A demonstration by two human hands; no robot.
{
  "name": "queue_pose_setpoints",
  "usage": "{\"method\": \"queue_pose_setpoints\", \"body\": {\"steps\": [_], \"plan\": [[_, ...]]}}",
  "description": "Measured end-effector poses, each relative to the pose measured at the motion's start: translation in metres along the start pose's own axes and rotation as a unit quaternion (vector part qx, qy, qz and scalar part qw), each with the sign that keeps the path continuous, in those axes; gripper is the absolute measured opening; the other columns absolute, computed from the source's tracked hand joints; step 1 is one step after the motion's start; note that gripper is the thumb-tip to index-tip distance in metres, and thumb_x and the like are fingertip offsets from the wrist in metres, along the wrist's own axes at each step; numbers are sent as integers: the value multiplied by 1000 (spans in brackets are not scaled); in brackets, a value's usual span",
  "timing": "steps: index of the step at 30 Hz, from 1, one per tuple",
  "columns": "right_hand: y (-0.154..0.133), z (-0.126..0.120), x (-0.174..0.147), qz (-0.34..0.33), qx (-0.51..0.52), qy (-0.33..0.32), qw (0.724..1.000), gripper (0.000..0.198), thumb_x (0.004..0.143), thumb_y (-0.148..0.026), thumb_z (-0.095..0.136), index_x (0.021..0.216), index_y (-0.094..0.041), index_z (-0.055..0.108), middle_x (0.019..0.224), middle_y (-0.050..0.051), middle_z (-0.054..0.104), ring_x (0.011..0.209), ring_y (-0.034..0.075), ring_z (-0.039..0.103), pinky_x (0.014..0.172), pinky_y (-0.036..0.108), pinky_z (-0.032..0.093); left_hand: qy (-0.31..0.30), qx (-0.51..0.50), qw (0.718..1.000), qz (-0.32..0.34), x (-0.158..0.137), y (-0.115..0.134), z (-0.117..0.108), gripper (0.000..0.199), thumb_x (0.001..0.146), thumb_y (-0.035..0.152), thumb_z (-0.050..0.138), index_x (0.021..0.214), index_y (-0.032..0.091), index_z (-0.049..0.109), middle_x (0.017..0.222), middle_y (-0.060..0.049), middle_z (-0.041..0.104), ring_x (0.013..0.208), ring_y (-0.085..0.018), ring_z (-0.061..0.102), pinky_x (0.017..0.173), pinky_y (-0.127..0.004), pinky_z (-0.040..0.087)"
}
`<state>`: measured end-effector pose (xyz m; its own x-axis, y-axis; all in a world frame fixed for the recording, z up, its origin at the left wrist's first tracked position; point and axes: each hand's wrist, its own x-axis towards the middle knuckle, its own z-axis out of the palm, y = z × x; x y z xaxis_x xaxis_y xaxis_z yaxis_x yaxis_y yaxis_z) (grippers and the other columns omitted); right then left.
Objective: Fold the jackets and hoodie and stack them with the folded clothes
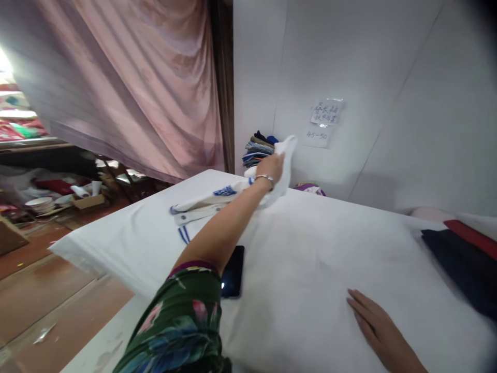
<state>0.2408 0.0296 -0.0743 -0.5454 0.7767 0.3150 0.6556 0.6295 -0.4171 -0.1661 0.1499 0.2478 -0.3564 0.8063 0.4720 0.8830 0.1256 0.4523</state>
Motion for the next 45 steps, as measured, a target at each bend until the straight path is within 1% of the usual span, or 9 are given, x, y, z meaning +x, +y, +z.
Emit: {"method": "queue_pose_setpoints", "body": {"steps": [5, 9, 12, 15, 19, 29, 35, 41, 45], "plan": [[-21, -19, 10, 169, 247, 52, 953, 45, 81, -47, 60, 122, -28, 61, 133, 6, 55, 126, 30, 46, 110, 54, 29, -216, -76, 947, 227, -112, 117, 66, 52, 96, 49, 23, 102, 17, 65, 105, -11, 69, 99, -22, 63, 83, -32, 46], [-26, -46, 15, 273, 559, 252, 741, 53, 80, -61, 54, 125, -32, 56, 129, 3, 60, 121, 27, 52, 105, 50, 40, -437, -83, 829, 339, -206, 136, 112, 58, 87, 65, 30, 86, 22, 68, 97, -7, 70, 95, -25, 64, 77, -34, 49], [-22, -60, 14, 254, 681, 300, 618, 49, 83, -63, 49, 121, -33, 57, 129, 0, 59, 124, 24, 50, 100, 46, 46, -384, -66, 848, 358, -221, 114, 137, 41, 89, 52, 42, 93, 20, 67, 101, -7, 69, 98, -24, 62, 84, -34, 47], [-17, -64, 14, 247, 726, 307, 563, 47, 84, -60, 51, 121, -32, 56, 129, 0, 60, 124, 21, 50, 97, 42, 49, -299, -60, 876, 373, -204, 87, 154, 35, 86, 41, 53, 113, 20, 60, 120, -9, 62, 115, -24, 54, 99, -39, 38], [-15, -59, 16, 246, 753, 283, 541, 45, 81, -52, 60, 121, -30, 56, 124, 1, 63, 117, 22, 56, 89, 40, 54, -340, 10, 870, 357, -189, 71, 164, 63, 80, 51, 57, 134, 22, 43, 139, -11, 49, 129, -27, 42, 106, -46, 30], [-18, -68, 17, 284, 781, 321, 454, 35, 84, -37, 60, 118, -26, 57, 117, 0, 67, 106, 21, 63, 84, 37, 57, -418, 122, 795, 423, -226, 108, 163, 30, 91, 30, 39, 99, 20, 66, 102, -12, 69, 98, -26, 63, 80, -37, 48], [-10, -63, 16, 344, 739, 364, 450, 31, 78, -32, 63, 105, -17, 63, 101, 5, 72, 101, 24, 65, 88, 36, 56, -489, 65, 686, 535, -280, 119, 147, 40, 87, 54, 43, 94, 24, 68, 93, -9, 71, 86, -25, 66, 70, -35, 49], [4, -51, 15, 343, 718, 399, 455, 35, 65, -10, 61, 98, -22, 62, 88, 0, 73, 88, 23, 68, 80, 35, 59, -340, 36, 838, 424, -219, 145, 154, 44, 88, 52, 45, 119, 24, 58, 118, -8, 63, 108, -24, 57, 89, -36, 45], [5, -50, 16, 352, 706, 414, 455, 50, 56, -1, 57, 101, -23, 62, 83, -2, 73, 80, 22, 69, 74, 33, 61, -315, 76, 866, 380, -190, 147, 190, 59, 76, 38, 64, 131, 24, 48, 143, -8, 43, 130, -26, 38, 101, -38, 38]]}}
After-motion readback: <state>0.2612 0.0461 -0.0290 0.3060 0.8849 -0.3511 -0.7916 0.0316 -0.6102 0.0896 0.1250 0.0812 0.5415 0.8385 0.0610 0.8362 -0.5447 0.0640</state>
